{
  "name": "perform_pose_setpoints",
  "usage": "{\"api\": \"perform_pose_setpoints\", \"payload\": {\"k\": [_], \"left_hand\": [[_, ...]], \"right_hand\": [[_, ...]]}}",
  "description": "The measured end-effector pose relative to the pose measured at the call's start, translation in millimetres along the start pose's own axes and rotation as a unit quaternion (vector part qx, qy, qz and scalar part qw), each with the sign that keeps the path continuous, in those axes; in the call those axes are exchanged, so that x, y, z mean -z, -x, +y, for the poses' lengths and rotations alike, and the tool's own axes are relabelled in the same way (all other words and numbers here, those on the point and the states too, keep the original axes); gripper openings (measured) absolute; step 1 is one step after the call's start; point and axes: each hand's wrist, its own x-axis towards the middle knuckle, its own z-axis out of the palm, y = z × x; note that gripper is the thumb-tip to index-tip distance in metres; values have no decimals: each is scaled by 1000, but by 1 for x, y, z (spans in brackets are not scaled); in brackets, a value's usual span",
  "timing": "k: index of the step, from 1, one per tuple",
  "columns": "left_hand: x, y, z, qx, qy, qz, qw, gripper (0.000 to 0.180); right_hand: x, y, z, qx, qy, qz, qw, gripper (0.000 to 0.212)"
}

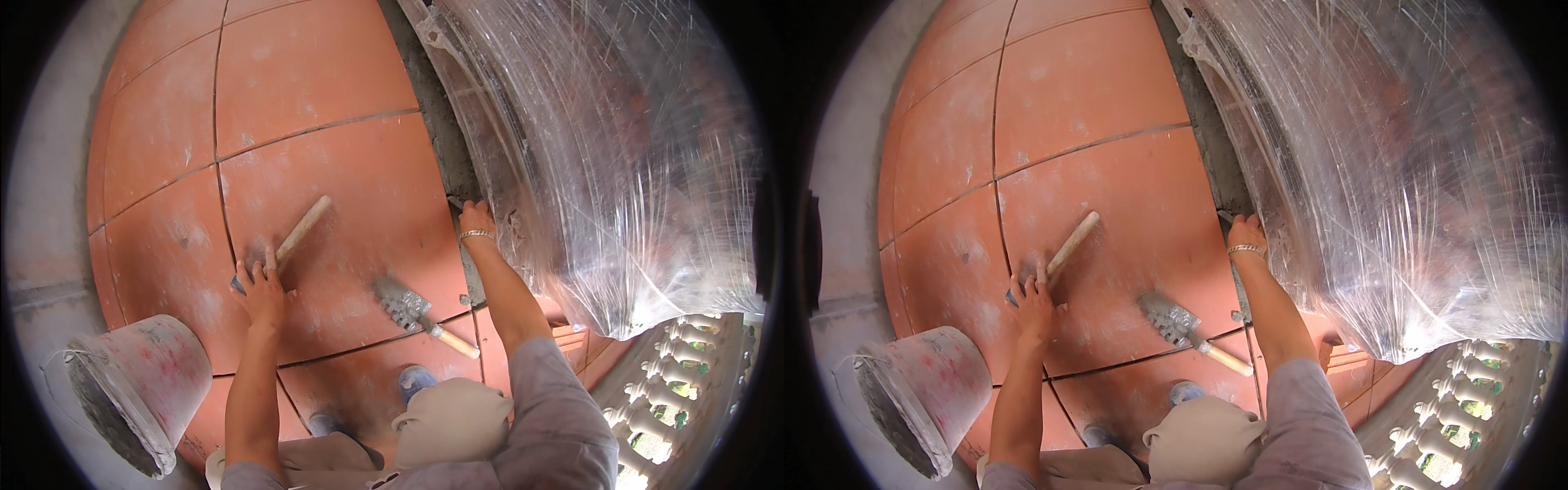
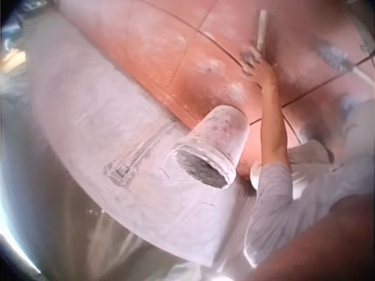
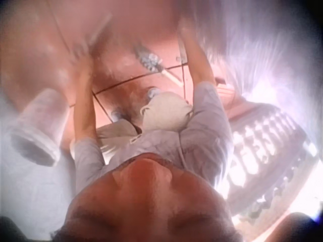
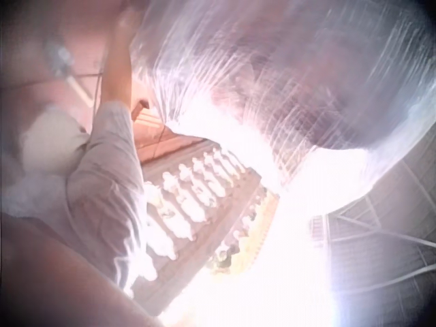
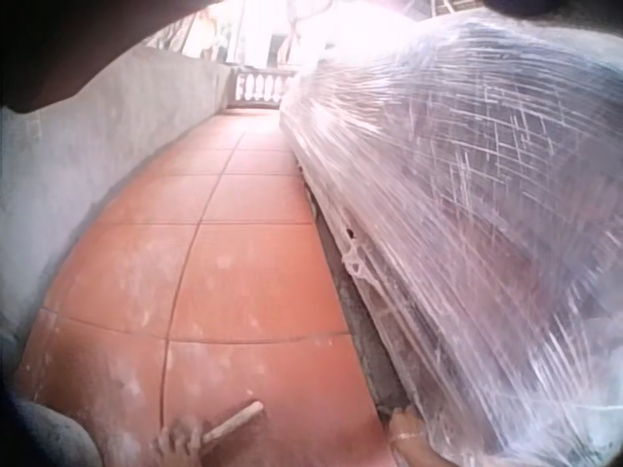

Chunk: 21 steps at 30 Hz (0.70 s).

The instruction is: The person carries a terracotta tile to a tiled balcony, then kneels and uses a notched trowel to apply grout from a bucket into the joints between existing tiles. The person repeatedly scoops grout and presses it into the gaps along the floor and near a plastic-covered object.

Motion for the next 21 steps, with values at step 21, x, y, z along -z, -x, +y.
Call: {"api": "perform_pose_setpoints", "payload": {"k": [21], "left_hand": [[5, 5, 0, 7, 45, 10, 999, 99]], "right_hand": [[240, 325, -296, 687, -563, -220, 402, 79]]}}
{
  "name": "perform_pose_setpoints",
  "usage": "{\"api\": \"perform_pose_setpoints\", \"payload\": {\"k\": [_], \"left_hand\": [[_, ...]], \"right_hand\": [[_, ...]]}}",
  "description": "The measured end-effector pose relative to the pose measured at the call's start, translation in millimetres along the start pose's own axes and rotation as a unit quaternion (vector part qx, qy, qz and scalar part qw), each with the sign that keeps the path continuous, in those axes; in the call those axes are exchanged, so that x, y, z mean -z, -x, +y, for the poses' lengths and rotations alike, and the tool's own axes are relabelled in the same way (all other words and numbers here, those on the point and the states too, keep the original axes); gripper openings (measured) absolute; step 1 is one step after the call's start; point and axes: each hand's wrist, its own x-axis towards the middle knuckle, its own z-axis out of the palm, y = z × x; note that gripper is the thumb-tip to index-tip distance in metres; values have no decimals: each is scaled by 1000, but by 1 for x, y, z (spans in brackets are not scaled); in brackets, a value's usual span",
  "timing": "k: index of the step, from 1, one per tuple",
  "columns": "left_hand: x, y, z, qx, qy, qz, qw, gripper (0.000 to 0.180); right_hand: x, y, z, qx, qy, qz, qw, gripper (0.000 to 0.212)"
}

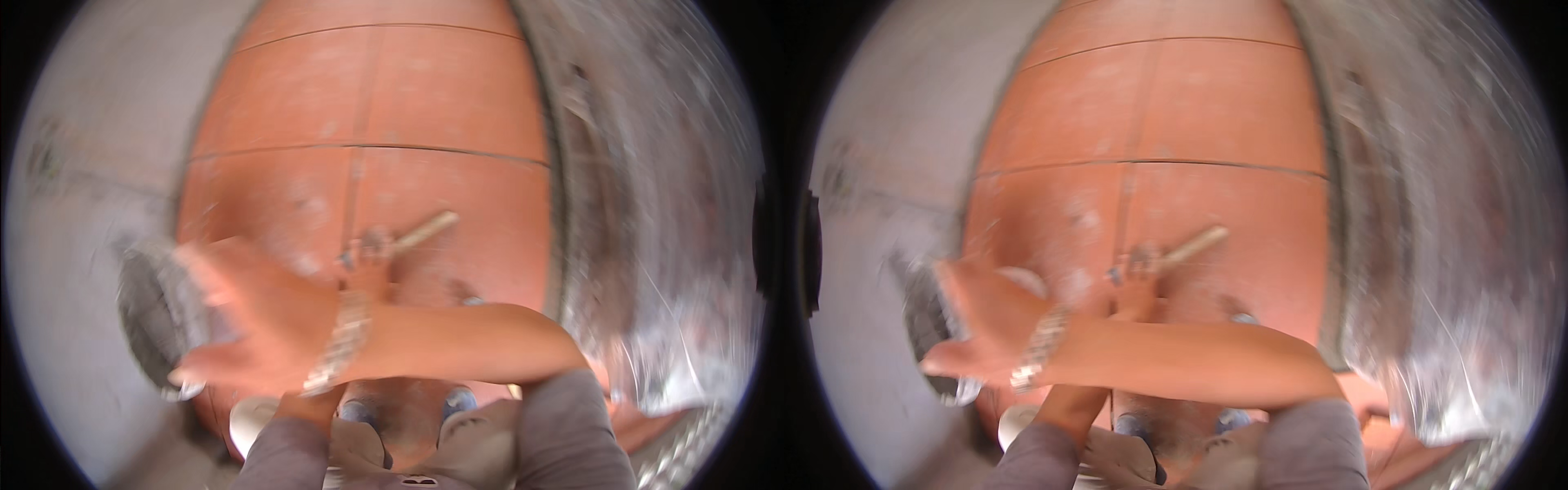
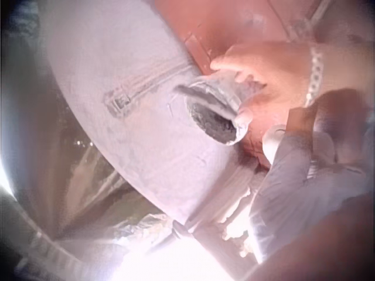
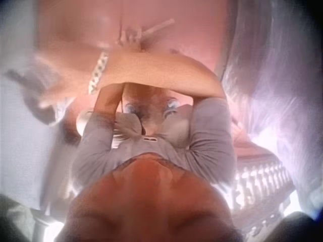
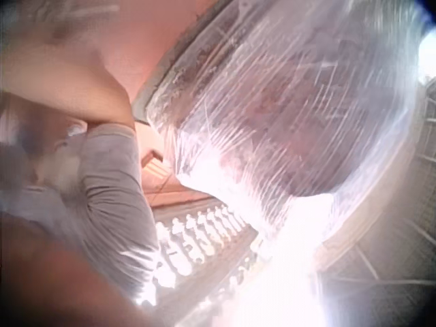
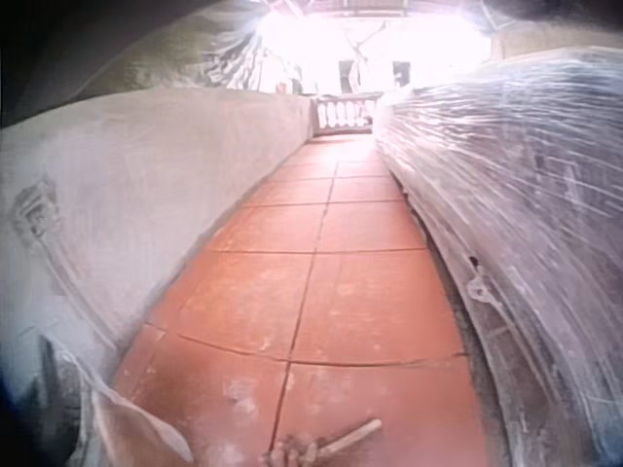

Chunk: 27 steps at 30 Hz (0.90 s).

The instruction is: The person carries a terracotta tile to a tiled balcony, then kneels and uses a notched trowel to apply grout from a bucket into the joints between existing tiles. The person repeatedly scoops grout and presses it into the gaps along the floor and near a plastic-covered object.

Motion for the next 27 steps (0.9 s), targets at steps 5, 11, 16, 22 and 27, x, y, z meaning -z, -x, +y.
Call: {"api": "perform_pose_setpoints", "payload": {"k": [5, 11, 16, 22, 27], "left_hand": [[-7, -7, -6, -39, 0, 3, 999, 105], [-11, -5, -6, -24, -27, -6, 999, 107], [5, 0, 10, -24, -58, -28, 998, 106], [12, 4, 17, -19, -64, -41, 997, 103], [3, 2, 14, -22, -67, -38, 997, 107]], "right_hand": [[60, 57, 36, -102, 275, 74, 953, 64], [105, 318, 48, -600, 389, 146, 684, 56], [50, 434, 39, -689, 399, 190, 574, 47], [39, 471, 52, -639, 402, 191, 627, 45], [41, 460, 9, -592, 314, 313, 673, 40]]}}
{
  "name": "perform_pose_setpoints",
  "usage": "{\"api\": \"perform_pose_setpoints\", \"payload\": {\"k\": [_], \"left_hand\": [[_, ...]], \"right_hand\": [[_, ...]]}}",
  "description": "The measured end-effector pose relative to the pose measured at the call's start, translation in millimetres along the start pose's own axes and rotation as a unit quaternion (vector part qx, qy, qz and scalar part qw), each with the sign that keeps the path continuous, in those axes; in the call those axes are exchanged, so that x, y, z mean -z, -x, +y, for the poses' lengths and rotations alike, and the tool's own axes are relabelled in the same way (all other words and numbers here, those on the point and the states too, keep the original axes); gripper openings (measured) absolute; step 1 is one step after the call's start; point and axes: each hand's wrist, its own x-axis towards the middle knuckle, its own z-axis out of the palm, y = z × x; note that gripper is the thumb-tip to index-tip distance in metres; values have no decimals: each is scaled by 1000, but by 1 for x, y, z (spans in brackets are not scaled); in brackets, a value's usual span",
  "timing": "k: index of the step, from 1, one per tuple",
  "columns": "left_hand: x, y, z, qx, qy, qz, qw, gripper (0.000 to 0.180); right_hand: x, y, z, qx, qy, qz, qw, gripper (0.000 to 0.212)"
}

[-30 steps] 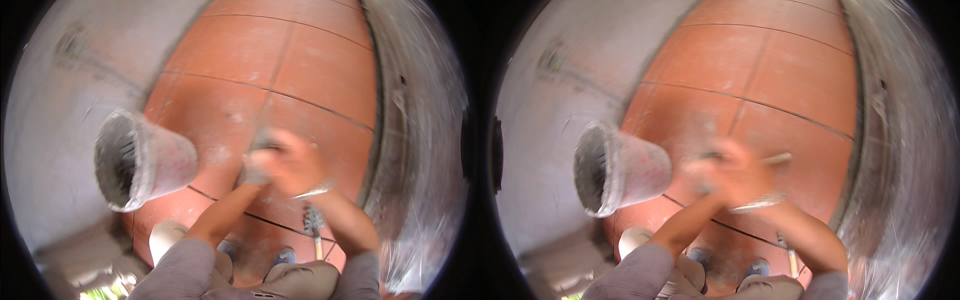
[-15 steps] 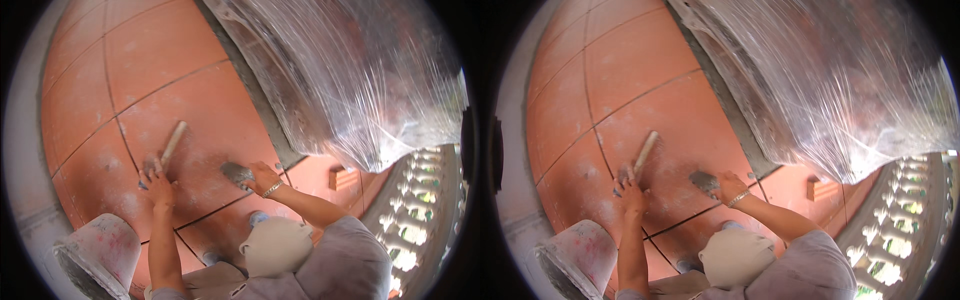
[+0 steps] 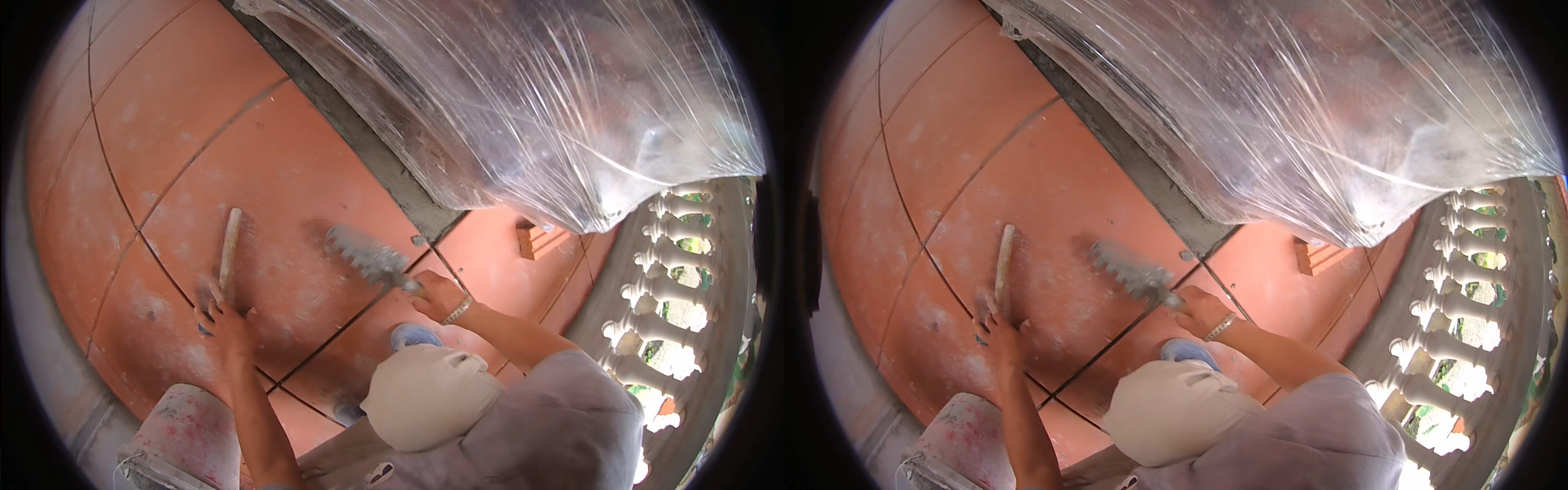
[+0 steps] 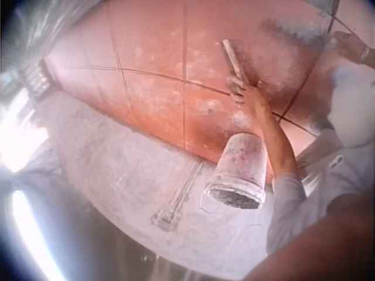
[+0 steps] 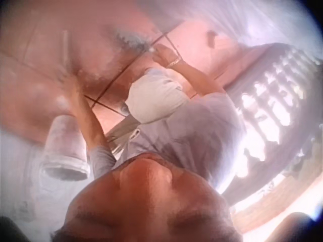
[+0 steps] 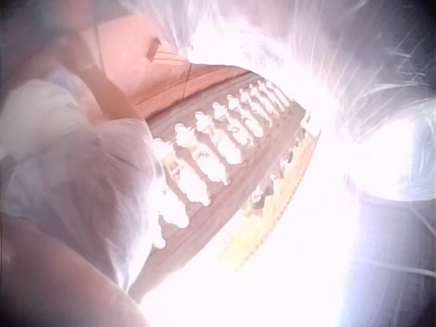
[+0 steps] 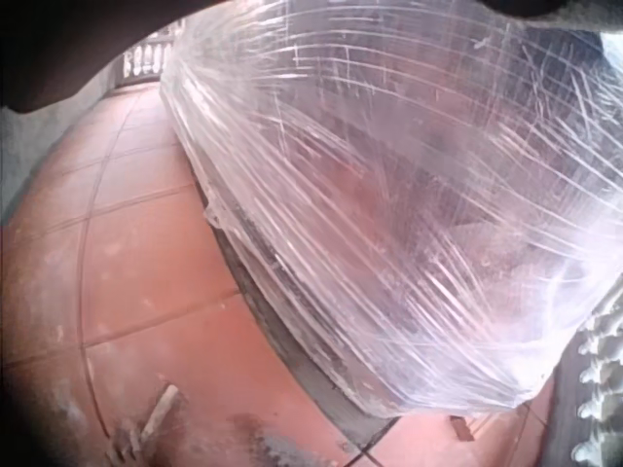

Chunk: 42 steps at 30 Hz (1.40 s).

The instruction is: The person carries a terracotta tile to a tiled balcony, then kneels and uses a notched trowel to apply grout from a bucket into the joints between existing tiles. The person repeatedly scoops grout and presses it into the gaps along the floor and near a plastic-covered object.

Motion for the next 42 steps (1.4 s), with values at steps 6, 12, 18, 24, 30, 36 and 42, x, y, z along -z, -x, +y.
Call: {"api": "perform_pose_setpoints", "payload": {"k": [6, 12, 18, 24, 30, 36, 42], "left_hand": [[2, -4, 3, 26, -21, -13, 999, 112], [11, -1, 5, 12, -4, -22, 1000, 111], [6, -1, 5, 5, -9, -12, 1000, 107], [4, -3, 7, 10, -40, -12, 999, 106], [3, -3, 9, 11, -57, -14, 998, 106], [-1, -3, 7, 2, -85, -6, 996, 105], [-4, -3, 5, -6, -86, -5, 996, 104]], "right_hand": [[78, -89, -36, -103, 132, 36, 985, 45], [80, -136, -52, -93, 176, 64, 978, 35], [75, -91, -29, -111, 170, 16, 979, 38], [87, -27, -11, -136, 195, -33, 971, 38], [87, -1, -7, -151, 206, -11, 967, 32], [75, 15, -3, -194, 199, -88, 957, 28], [73, 55, 6, -240, 218, -138, 936, 34]]}}
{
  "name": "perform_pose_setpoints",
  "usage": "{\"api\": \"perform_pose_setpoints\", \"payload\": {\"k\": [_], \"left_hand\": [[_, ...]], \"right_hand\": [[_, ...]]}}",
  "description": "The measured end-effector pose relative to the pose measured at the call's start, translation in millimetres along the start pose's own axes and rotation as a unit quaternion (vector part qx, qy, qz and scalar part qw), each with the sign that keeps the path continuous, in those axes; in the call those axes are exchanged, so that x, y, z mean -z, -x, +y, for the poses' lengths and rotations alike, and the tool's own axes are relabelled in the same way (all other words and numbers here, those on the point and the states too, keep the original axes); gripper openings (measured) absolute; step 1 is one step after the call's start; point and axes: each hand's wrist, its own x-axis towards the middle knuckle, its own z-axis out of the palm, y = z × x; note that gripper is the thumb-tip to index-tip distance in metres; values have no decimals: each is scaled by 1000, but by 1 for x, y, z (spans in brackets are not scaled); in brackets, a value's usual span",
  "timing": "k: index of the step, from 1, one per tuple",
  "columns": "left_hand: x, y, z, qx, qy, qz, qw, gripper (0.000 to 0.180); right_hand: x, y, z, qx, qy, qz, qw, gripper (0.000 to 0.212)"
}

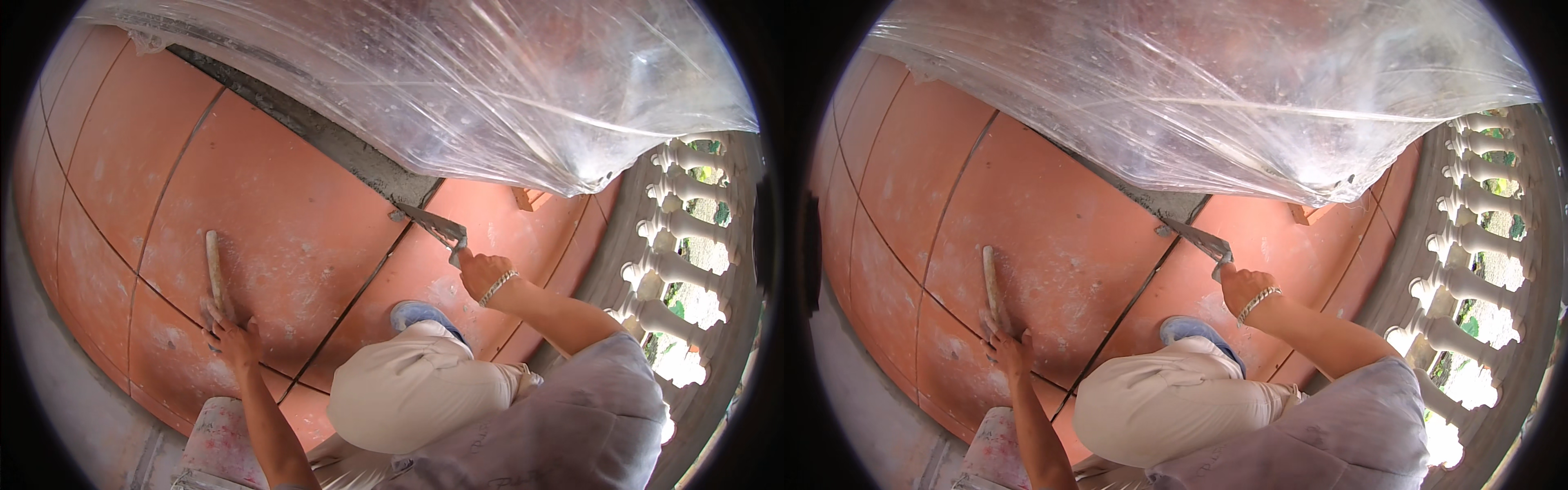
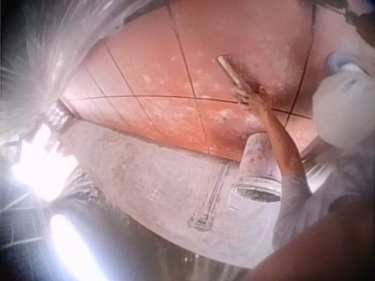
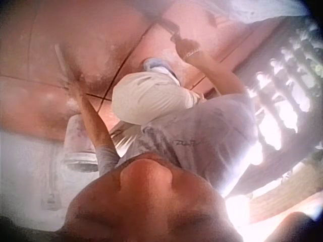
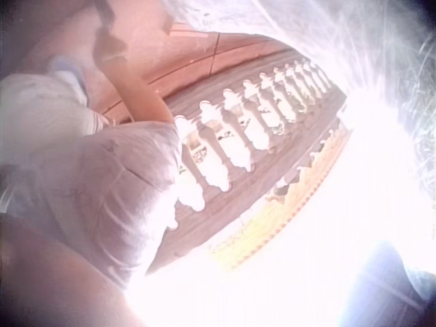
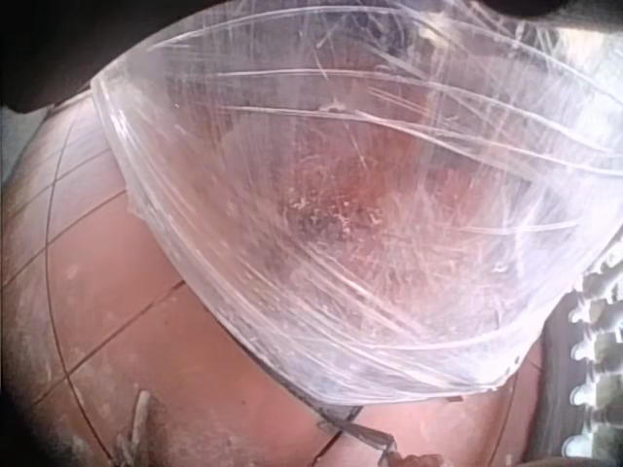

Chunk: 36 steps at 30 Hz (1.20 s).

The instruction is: The person carries a terracotta tile to a tiled balcony, then kneels and uses a notched trowel to apply grout from a bucket into the joints between existing tiles. The person repeatedly scoops grout and presses it into the gaps along the floor and near a plastic-covered object.

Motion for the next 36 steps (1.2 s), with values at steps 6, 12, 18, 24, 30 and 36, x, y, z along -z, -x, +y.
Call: {"api": "perform_pose_setpoints", "payload": {"k": [6, 12, 18, 24, 30, 36], "left_hand": [[-6, -2, -3, -15, -19, 38, 999, 105], [-14, -5, -10, -6, -3, 42, 999, 103], [-2, -1, -7, 5, 10, 33, 999, 103], [-10, -5, -13, 20, 58, 28, 998, 101], [-30, -13, -22, -47, 65, 95, 992, 105], [-25, -10, -22, -50, 112, 73, 990, 102]], "right_hand": [[13, 19, 10, -5, 23, -22, 999, 37], [49, 30, 53, 9, 166, 116, 979, 35], [80, -15, 75, 78, 331, 153, 928, 26], [90, -27, 62, 164, 384, 169, 893, 15], [88, -25, 45, 147, 390, 156, 895, 14], [79, -33, 38, 91, 421, 134, 892, 15]]}}
